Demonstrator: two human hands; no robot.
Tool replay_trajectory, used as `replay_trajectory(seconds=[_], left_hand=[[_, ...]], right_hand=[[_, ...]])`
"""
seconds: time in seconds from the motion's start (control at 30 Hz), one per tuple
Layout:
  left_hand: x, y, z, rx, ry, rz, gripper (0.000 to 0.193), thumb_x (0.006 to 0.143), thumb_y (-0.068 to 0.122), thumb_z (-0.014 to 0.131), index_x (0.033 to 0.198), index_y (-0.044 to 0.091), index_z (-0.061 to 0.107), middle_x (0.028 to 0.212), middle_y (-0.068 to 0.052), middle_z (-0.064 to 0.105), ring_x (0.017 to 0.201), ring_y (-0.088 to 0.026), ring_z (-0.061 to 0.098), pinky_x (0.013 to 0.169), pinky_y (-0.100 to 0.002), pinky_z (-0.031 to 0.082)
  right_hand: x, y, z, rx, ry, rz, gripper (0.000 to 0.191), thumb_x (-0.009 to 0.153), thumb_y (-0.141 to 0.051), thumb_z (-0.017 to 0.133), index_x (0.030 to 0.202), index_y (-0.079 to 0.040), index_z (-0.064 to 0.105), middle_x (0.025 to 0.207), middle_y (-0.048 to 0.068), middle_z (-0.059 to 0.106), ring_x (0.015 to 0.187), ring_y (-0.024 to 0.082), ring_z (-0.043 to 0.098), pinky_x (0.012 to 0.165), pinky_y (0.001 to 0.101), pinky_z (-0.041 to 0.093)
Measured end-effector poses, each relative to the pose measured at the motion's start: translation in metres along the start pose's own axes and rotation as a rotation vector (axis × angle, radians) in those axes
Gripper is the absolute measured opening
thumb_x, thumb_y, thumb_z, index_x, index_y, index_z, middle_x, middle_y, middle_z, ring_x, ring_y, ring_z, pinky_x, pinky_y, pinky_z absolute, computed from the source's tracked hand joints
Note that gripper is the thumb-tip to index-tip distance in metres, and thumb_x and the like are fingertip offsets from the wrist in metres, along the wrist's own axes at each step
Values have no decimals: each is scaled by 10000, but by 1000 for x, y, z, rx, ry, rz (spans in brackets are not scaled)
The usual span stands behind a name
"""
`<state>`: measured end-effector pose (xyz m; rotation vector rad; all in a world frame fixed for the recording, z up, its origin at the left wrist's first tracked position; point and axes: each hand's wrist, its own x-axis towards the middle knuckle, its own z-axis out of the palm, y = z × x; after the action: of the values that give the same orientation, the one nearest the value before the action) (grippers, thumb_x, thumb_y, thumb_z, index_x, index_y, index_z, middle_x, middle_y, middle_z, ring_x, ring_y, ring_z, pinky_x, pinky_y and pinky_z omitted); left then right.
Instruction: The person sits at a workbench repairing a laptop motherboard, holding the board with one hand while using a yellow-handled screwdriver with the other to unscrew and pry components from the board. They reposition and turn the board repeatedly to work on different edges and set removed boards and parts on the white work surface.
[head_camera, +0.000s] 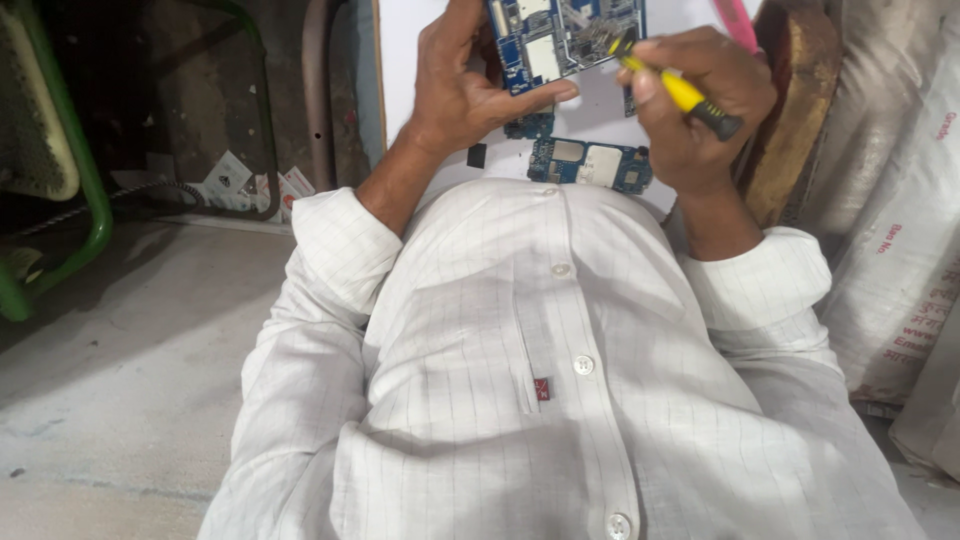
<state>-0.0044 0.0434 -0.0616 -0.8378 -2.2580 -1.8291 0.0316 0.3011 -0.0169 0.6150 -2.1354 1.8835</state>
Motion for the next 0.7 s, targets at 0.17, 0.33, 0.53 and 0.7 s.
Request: replay_trajectory(seconds=[0.17, 0.33, 0.53, 0.7], left_hand=[[0, 2, 1, -5, -4, -35, 771, 887, 318, 1014, 1402, 73, 495, 1133, -81, 757, 1031, -182, 796, 906, -305, 710], [-3, -1, -1, -62, -2, -47, 734, 889, 276, 1008, 1392, 91, 506, 1138, -87, 756, 1012, -184, 796, 899, -299, 709], [-5, -6, 0, -95, 6, -30, 774, 900, 262, 1001, 1437, 92, 471, 1189, -93, 735, 1103, -206, 786, 930, -311, 681], [-6, -7, 1, -102, -1, -39, 754, 906, 253, 999, 1432, 99, 481, 1171, -86, 744, 1054, -193, 792, 910, -305, 703]], right_hand=[[3, 5, -3, -12, 136, 21, 136, 1057, -18, 660, 1164, 64, 651, 1022, 171, 718, 893, 199, 711, 838, 284, 568], [8, -1, 0, 47, 229, 109, 138, 1074, -41, 654, 1174, 53, 654, 1065, 170, 720, 908, 194, 720, 850, 285, 592], [19, -2, -8, 0, 161, -79, 122, 1072, -78, 635, 1114, 36, 640, 948, 169, 708, 806, 208, 710, 782, 285, 586], [15, -1, -7, 69, 218, -59, 142, 1060, -105, 646, 1091, 33, 632, 979, 145, 690, 830, 201, 714, 772, 290, 612]])
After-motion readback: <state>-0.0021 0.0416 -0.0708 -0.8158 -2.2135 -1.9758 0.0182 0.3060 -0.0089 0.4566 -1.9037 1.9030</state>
